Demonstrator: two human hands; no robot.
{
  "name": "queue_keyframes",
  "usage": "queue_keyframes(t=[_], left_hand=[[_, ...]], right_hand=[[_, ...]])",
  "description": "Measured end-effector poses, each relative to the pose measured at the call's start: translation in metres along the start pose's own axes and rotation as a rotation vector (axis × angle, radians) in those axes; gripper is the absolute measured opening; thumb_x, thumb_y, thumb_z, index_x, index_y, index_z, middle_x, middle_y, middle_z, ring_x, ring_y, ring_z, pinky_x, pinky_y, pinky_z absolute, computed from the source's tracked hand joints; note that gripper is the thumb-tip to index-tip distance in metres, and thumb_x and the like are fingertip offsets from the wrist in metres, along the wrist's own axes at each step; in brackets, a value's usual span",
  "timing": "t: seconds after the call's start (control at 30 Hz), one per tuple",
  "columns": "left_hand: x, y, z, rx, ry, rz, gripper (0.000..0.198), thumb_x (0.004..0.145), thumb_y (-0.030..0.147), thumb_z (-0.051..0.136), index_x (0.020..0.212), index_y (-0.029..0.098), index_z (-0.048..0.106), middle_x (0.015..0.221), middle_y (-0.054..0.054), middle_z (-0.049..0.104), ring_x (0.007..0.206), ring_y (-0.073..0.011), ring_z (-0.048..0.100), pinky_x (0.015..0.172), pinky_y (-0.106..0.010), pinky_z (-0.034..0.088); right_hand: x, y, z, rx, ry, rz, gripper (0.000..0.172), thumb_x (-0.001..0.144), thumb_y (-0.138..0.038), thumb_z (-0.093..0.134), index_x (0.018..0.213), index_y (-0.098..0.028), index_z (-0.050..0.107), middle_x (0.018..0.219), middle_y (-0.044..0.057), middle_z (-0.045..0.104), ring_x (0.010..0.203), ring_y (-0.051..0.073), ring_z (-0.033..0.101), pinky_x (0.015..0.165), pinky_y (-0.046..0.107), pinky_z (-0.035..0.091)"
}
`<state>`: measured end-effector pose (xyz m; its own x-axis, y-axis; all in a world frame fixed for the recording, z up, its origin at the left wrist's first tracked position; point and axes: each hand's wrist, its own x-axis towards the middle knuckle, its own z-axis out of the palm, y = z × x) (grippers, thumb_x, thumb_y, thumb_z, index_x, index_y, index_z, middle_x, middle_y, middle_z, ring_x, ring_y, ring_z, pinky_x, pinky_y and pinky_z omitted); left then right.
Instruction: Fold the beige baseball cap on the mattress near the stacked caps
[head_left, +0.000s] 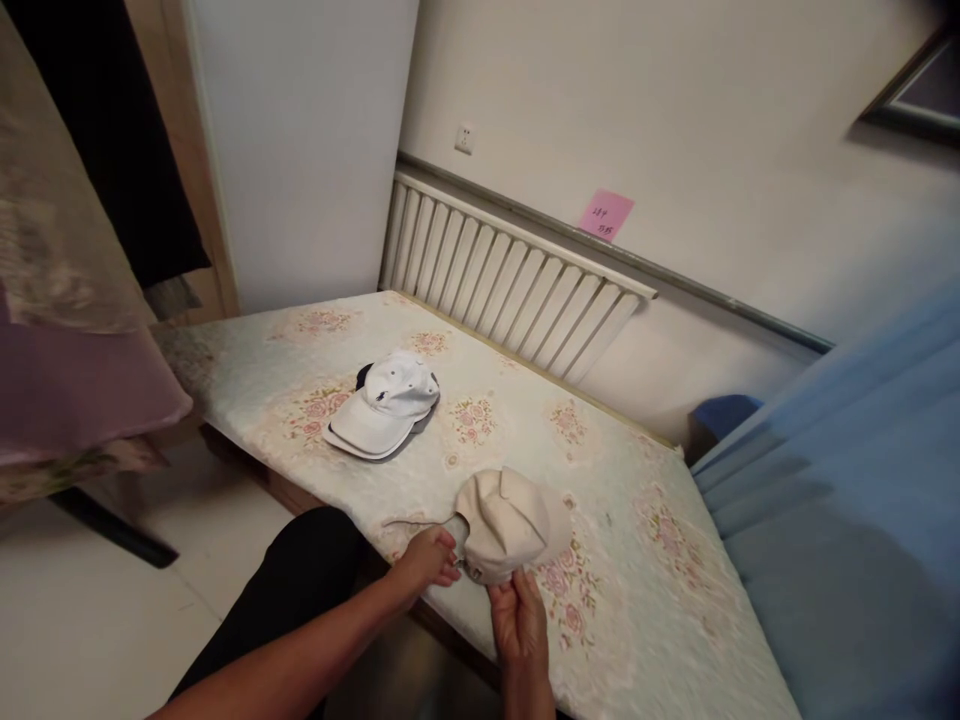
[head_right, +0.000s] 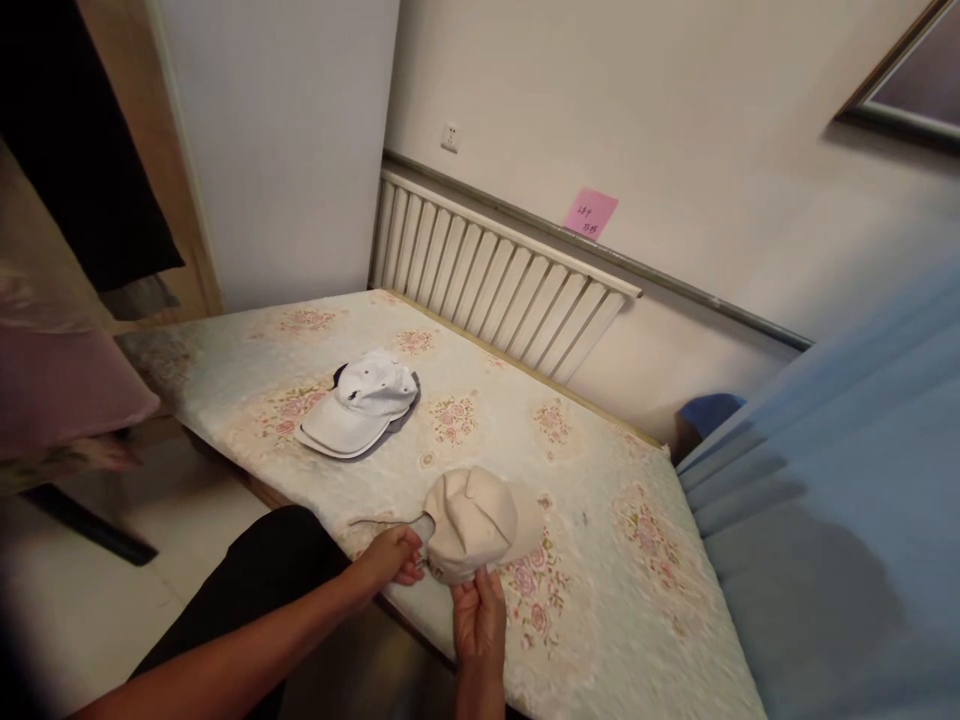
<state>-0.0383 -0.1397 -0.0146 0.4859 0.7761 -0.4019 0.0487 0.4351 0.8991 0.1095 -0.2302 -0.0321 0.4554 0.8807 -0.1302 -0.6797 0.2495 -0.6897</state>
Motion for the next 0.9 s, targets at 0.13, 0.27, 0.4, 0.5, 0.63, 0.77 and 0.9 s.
queue_keyframes(t=[0.13,0.27,0.4,0.5,0.63,0.77,0.9], left_hand=[[0.007,0.007,-0.009,0.406,0.22,0.32,0.008,0.079,0.015,0.043,0.078,0.02,0.049,0.073,0.001,0.055,0.071,-0.0148,0.054,0.072,-0.028,0.042],[0.01,0.024,-0.014,1.014,0.373,0.547,0.014,0.08,0.014,0.044,0.089,0.018,0.054,0.094,-0.007,0.058,0.096,-0.0216,0.049,0.085,-0.034,0.036],[0.014,0.031,-0.005,1.29,0.393,0.566,0.017,0.083,0.022,0.048,0.096,0.016,0.057,0.1,-0.011,0.058,0.101,-0.0275,0.046,0.088,-0.042,0.032],[0.022,0.026,0.0,1.355,0.348,0.588,0.017,0.085,0.022,0.047,0.096,0.015,0.058,0.099,-0.011,0.058,0.098,-0.0263,0.048,0.087,-0.04,0.031],[0.033,0.017,-0.002,1.372,0.376,0.615,0.022,0.09,0.022,0.038,0.094,0.015,0.059,0.094,-0.01,0.058,0.093,-0.0243,0.05,0.085,-0.038,0.033],[0.036,0.013,-0.005,1.37,0.391,0.652,0.025,0.092,0.023,0.035,0.094,0.015,0.059,0.092,-0.01,0.058,0.09,-0.0241,0.051,0.084,-0.038,0.033],[0.034,0.012,-0.006,1.363,0.388,0.641,0.025,0.092,0.021,0.035,0.094,0.015,0.059,0.093,-0.01,0.059,0.091,-0.0233,0.05,0.085,-0.038,0.033]], right_hand=[[0.003,0.0,-0.003,-0.021,-0.012,0.013,0.06,0.073,-0.033,0.072,0.127,-0.019,0.052,0.114,0.011,0.067,0.101,0.021,0.064,0.095,0.044,0.046],[0.002,-0.001,0.002,-0.012,-0.031,0.004,0.056,0.075,-0.033,0.07,0.126,-0.019,0.053,0.114,0.011,0.066,0.105,0.021,0.062,0.097,0.043,0.045],[0.0,-0.004,0.009,-0.002,-0.049,0.005,0.053,0.076,-0.034,0.069,0.124,-0.018,0.054,0.114,0.011,0.066,0.107,0.021,0.061,0.096,0.043,0.045],[0.001,-0.005,0.01,-0.029,-0.041,0.01,0.054,0.073,-0.032,0.071,0.123,-0.019,0.055,0.114,0.01,0.066,0.106,0.022,0.061,0.094,0.042,0.047],[0.002,-0.004,0.009,0.016,-0.041,0.018,0.055,0.072,-0.027,0.072,0.124,-0.019,0.054,0.115,0.01,0.066,0.107,0.021,0.061,0.095,0.043,0.046],[0.002,-0.004,0.008,0.039,-0.053,0.011,0.057,0.074,-0.028,0.071,0.127,-0.019,0.052,0.116,0.012,0.065,0.109,0.021,0.06,0.097,0.044,0.045],[0.001,-0.003,0.008,0.016,-0.03,-0.001,0.059,0.074,-0.036,0.071,0.127,-0.017,0.052,0.116,0.013,0.065,0.108,0.022,0.061,0.096,0.044,0.045]])
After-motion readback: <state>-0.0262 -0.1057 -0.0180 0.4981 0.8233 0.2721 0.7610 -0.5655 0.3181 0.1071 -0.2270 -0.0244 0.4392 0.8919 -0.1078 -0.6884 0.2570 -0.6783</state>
